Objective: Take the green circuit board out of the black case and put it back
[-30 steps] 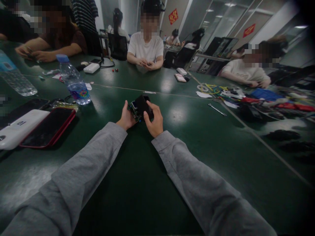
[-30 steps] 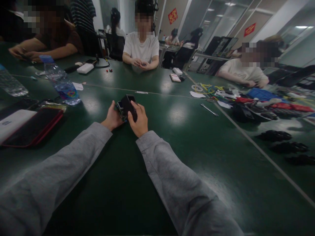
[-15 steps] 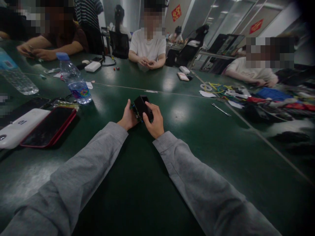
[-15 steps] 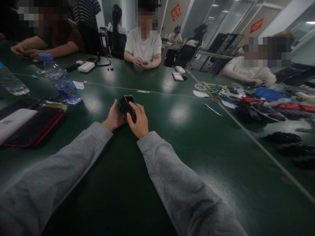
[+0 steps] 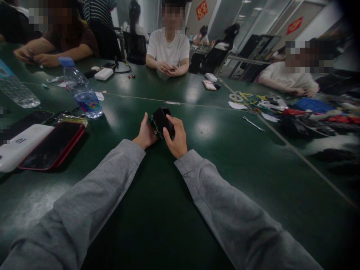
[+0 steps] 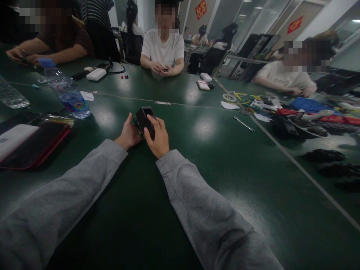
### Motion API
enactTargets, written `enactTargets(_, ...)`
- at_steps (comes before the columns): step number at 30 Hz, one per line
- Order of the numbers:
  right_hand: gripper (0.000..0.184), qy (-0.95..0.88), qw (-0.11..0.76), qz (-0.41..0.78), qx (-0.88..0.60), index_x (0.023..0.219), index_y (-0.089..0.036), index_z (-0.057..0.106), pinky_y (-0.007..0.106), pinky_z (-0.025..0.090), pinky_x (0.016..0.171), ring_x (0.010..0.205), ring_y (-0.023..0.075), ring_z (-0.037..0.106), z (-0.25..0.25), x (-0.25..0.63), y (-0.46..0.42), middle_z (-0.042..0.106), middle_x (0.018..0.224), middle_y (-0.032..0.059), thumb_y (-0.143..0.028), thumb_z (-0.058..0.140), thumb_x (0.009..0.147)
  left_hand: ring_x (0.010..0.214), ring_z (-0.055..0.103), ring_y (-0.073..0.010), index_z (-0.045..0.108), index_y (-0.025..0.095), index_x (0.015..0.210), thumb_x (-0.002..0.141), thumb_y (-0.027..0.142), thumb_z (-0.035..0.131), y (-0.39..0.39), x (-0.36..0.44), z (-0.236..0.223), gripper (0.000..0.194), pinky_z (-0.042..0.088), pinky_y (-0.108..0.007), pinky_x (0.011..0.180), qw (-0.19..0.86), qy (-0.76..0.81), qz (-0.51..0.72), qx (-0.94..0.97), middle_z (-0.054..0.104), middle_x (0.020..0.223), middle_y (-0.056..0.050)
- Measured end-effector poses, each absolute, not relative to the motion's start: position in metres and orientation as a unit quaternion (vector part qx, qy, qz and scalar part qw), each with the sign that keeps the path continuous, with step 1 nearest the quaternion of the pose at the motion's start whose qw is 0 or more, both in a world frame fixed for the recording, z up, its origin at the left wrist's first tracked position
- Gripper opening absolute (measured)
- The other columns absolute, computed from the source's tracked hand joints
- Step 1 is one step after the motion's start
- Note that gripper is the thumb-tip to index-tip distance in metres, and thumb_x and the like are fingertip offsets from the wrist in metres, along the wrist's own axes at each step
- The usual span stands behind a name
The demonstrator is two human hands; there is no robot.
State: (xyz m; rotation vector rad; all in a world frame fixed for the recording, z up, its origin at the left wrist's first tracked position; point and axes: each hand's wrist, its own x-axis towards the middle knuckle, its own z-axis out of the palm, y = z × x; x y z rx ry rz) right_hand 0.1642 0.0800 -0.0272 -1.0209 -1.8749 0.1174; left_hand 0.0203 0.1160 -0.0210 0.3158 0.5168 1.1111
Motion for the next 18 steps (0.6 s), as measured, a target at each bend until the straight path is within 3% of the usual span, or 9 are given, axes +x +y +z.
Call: enactTargets(18,0.045,-0.756,0.495,0.054,-0.424,0.145,-0.032,0.044,0.056,0.048,0.112,0.132,0.0287,0.054,-0.0282,0.1631,0.0828,0.056,0.138,0.0101,-0.043,0.045,0.101,0.123,0.062,-0.0359,0.061,0.017,0.136,0.094,0.075,0.029,0.1181,0.0221,-0.0161,0.078,0.045,-0.053,0.109,0.814,0.259,0.499,0.145,0.073,0.12,-0.016)
